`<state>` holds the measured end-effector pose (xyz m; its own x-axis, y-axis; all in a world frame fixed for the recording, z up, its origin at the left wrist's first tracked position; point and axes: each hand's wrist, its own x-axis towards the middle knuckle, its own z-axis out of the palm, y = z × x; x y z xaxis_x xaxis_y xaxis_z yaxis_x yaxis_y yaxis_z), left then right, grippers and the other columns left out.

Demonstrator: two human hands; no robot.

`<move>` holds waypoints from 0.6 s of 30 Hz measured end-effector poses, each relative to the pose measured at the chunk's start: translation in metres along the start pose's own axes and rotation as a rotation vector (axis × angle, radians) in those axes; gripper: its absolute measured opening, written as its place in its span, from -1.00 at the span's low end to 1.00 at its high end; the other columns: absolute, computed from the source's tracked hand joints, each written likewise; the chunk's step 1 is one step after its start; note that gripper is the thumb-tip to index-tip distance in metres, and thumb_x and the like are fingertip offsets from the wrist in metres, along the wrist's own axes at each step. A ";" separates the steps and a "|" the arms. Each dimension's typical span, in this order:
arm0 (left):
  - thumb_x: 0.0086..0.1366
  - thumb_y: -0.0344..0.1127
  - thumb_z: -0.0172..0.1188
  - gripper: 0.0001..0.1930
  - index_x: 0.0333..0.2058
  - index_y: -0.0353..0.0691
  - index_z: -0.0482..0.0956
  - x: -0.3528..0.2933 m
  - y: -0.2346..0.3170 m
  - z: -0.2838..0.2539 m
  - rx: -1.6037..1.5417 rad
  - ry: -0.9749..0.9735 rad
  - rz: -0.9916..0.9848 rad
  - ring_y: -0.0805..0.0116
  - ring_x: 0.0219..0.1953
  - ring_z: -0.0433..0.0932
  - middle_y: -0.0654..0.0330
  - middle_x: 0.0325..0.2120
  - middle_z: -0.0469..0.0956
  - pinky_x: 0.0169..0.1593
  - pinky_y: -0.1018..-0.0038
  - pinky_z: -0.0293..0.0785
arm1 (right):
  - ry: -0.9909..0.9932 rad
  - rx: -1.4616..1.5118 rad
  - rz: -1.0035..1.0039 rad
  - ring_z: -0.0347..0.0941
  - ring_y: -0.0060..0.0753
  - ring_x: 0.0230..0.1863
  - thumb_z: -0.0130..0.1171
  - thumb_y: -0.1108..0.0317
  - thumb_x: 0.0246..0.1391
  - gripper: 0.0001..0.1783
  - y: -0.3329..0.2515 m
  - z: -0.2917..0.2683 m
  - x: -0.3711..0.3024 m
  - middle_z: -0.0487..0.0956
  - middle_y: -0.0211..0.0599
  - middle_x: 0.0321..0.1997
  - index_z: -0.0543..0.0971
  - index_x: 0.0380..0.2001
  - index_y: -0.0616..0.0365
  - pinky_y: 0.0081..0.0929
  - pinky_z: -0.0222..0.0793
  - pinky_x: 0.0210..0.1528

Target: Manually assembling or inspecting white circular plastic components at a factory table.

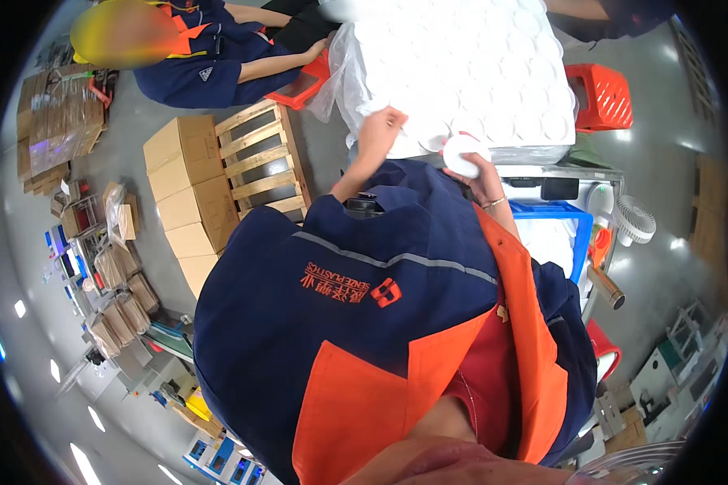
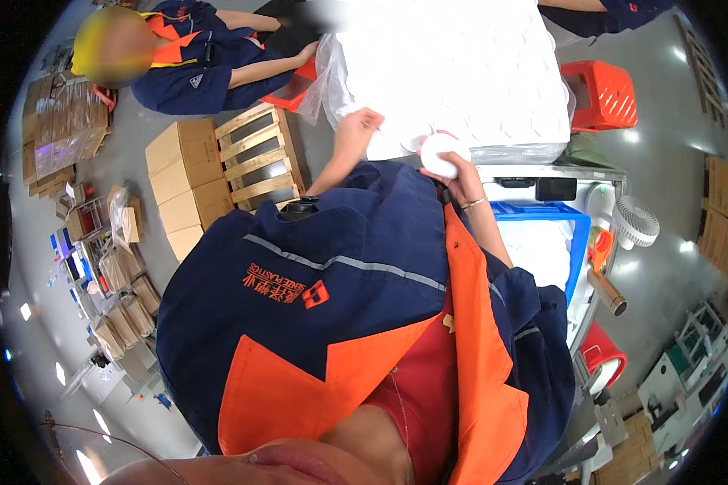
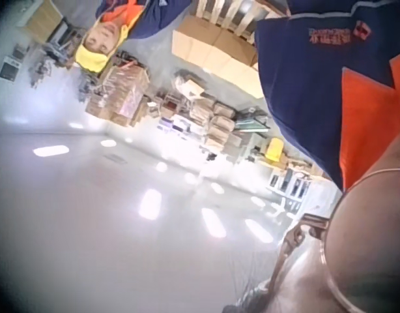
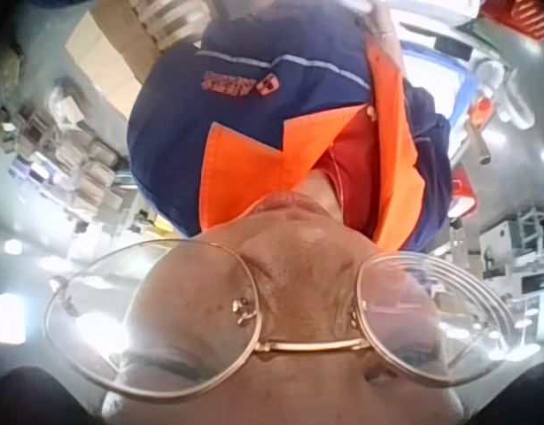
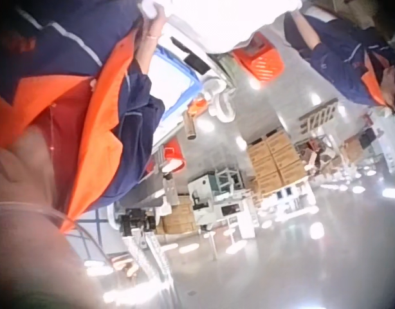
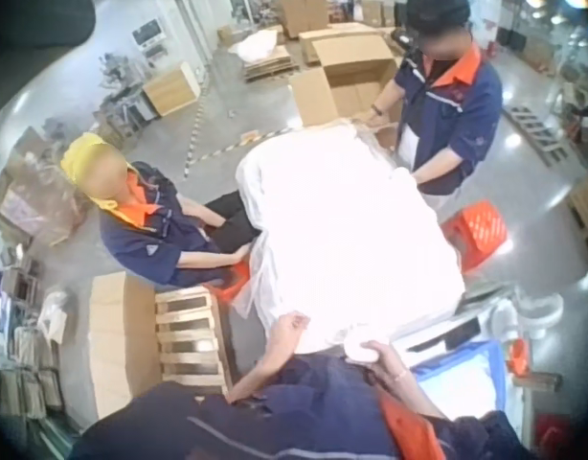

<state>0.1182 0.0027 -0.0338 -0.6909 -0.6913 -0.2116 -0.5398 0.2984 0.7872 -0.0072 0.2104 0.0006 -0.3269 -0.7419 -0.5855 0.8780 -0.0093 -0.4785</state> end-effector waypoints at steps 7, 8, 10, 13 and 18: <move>0.13 0.01 0.22 -0.67 -0.45 -0.16 0.61 0.039 -0.010 -0.003 0.283 0.124 -0.052 0.21 -0.41 0.59 0.20 -0.54 0.61 -0.31 0.33 0.44 | 0.090 0.053 -0.103 0.45 -0.12 0.01 -0.02 0.46 0.06 -0.45 -0.004 -0.017 -0.004 0.40 0.01 0.07 0.23 0.17 0.22 -0.22 0.55 -0.05; 0.13 0.01 0.22 -0.67 -0.45 -0.16 0.61 0.040 -0.013 -0.002 0.284 0.123 -0.049 0.21 -0.41 0.59 0.20 -0.54 0.61 -0.31 0.33 0.44 | 0.090 0.055 -0.106 0.45 -0.12 0.01 -0.02 0.46 0.06 -0.45 -0.003 -0.016 -0.004 0.40 0.01 0.07 0.23 0.17 0.22 -0.22 0.55 -0.05; 0.11 0.02 0.23 -0.66 -0.40 -0.16 0.60 0.042 -0.013 -0.001 0.352 0.044 -0.068 0.20 -0.39 0.58 0.19 -0.49 0.61 -0.31 0.34 0.44 | 0.116 0.049 -0.080 0.44 -0.13 0.03 -0.02 0.45 0.06 -0.45 -0.002 -0.012 -0.005 0.40 0.00 0.07 0.23 0.17 0.22 -0.21 0.53 -0.03; 0.11 0.00 0.23 -0.65 -0.30 -0.16 0.57 0.043 -0.012 0.005 0.468 0.108 0.040 0.21 -0.32 0.56 0.18 -0.35 0.60 -0.24 0.33 0.42 | 0.093 0.060 -0.068 0.46 -0.13 0.02 -0.01 0.44 0.07 -0.45 -0.001 -0.009 -0.005 0.42 0.00 0.06 0.22 0.17 0.23 -0.23 0.55 -0.06; 0.17 -0.08 0.14 -0.59 -0.06 -0.16 0.48 0.015 -0.008 0.042 0.604 -0.009 0.400 0.17 -0.10 0.45 0.05 0.00 0.43 -0.06 0.24 0.31 | 0.107 0.069 -0.035 0.48 -0.13 -0.01 -0.02 0.43 0.08 -0.47 0.004 -0.016 0.003 0.44 0.00 0.03 0.23 0.16 0.22 -0.27 0.57 -0.09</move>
<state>0.0918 0.0172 -0.0672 -0.8935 -0.4487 0.0191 -0.4148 0.8406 0.3483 -0.0105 0.2194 -0.0134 -0.3898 -0.6642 -0.6378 0.8862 -0.0822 -0.4559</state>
